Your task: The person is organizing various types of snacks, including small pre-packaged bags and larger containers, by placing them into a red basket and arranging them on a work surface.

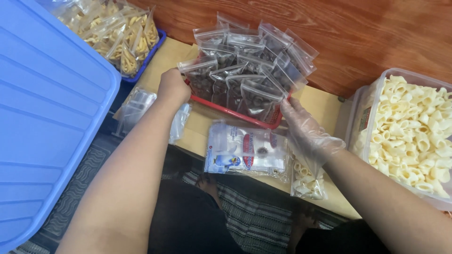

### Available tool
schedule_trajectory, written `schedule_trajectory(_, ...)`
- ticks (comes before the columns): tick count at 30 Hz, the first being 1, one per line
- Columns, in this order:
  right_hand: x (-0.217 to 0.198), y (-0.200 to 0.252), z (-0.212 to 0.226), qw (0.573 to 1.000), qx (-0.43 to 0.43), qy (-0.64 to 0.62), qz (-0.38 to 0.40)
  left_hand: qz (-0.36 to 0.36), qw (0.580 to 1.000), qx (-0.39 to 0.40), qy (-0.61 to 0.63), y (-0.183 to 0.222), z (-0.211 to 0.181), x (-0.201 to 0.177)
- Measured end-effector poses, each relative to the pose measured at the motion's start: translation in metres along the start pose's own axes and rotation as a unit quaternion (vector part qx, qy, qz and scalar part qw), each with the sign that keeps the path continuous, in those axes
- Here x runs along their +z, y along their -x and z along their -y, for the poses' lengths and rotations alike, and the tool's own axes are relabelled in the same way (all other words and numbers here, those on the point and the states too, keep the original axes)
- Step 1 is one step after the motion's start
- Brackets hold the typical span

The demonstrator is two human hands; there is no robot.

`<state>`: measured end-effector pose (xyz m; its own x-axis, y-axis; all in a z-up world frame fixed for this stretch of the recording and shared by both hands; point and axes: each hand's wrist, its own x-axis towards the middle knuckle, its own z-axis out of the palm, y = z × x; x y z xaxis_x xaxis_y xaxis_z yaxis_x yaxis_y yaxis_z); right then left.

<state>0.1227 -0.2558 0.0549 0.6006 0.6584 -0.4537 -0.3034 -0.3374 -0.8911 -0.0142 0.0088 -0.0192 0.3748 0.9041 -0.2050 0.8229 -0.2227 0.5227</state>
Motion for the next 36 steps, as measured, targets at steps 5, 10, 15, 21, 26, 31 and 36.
schedule_trajectory(5,0.012,-0.020,-0.010,1.000,-0.007,-0.025,0.007,-0.052,0.999,0.002,0.010,-0.014,0.018,-0.002)
schedule_trajectory(10,0.022,-0.033,-0.010,1.000,-0.019,-0.022,-0.004,-0.084,0.996,0.011,0.041,-0.011,0.020,-0.023)
schedule_trajectory(15,0.047,-0.036,-0.007,0.999,-0.022,-0.037,0.017,-0.157,0.983,0.001,0.093,-0.009,0.035,-0.024)
schedule_trajectory(21,0.075,-0.074,-0.025,0.996,-0.039,-0.049,0.060,-0.179,0.954,-0.128,0.202,-0.035,0.064,-0.004)
schedule_trajectory(26,0.097,-0.095,-0.032,0.993,-0.058,-0.053,0.093,-0.202,0.933,-0.118,0.272,-0.051,0.085,0.015)
schedule_trajectory(31,0.110,-0.090,-0.027,0.988,-0.075,-0.089,0.104,-0.188,0.949,-0.090,0.235,-0.035,0.073,0.006)
schedule_trajectory(36,0.102,-0.075,-0.018,0.991,-0.051,-0.088,0.092,-0.071,0.993,-0.084,0.032,-0.012,0.048,-0.023)
